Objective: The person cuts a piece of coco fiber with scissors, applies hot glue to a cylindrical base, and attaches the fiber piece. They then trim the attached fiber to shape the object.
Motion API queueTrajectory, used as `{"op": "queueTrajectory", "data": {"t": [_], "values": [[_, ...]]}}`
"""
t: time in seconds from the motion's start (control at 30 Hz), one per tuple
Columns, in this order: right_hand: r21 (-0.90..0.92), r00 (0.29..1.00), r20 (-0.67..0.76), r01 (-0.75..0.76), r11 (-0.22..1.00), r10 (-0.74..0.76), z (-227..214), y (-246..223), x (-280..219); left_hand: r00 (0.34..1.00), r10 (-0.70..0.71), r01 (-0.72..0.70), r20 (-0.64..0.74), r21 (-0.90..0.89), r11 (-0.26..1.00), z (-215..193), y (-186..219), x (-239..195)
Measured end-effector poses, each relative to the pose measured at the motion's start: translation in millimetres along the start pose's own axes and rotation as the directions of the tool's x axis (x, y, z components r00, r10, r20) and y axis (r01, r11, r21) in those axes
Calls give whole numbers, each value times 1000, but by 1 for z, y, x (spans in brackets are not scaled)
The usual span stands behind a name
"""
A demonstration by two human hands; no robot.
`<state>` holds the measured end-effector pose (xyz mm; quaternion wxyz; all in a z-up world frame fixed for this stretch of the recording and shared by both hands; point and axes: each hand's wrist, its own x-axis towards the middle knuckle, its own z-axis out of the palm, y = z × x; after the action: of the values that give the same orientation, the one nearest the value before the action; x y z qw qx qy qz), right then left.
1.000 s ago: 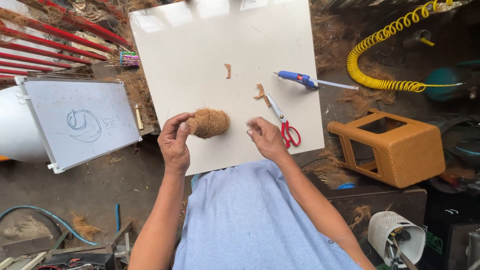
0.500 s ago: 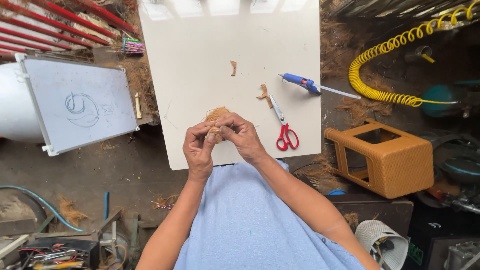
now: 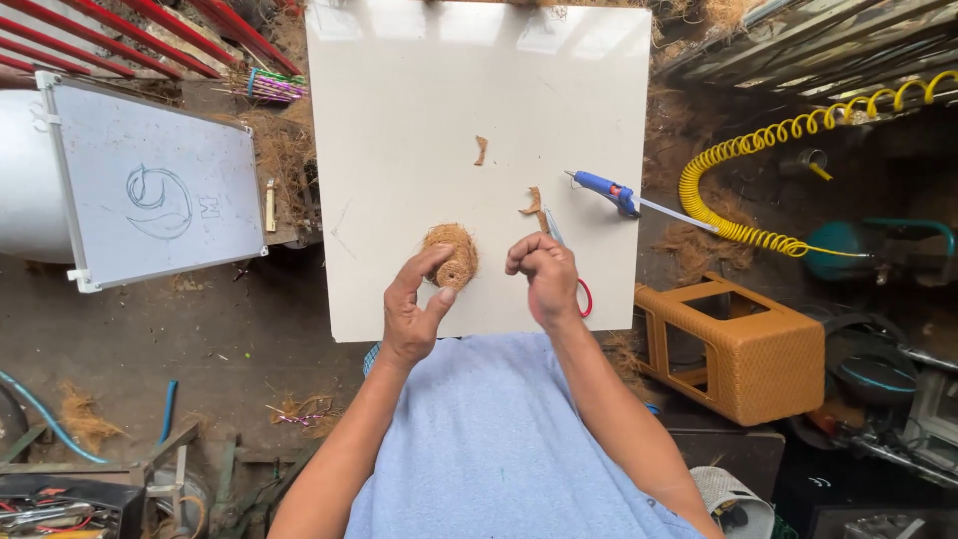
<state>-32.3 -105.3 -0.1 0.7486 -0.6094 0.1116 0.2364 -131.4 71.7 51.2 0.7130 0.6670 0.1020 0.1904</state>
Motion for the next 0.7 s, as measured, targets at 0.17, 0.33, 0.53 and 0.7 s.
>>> {"op": "queueTrajectory", "data": {"t": [0.17, 0.33, 0.53, 0.7], "values": [[-191, 998, 58, -6, 982, 17, -12, -18, -9, 992, 74, -86, 100, 126, 988, -13, 3, 9], [-367, 993, 118, 52, 929, -9, -15, -31, -22, 957, 196, -248, 213, 251, 936, -14, 2, 18], [-486, 992, 125, 57, 872, 5, -27, -26, -30, 944, 295, -324, 147, 250, 912, -12, -10, 15], [-703, 999, 7, -18, 711, 32, -19, -30, -43, 939, 291, -329, 183, 236, 914, -17, -3, 17]]}}
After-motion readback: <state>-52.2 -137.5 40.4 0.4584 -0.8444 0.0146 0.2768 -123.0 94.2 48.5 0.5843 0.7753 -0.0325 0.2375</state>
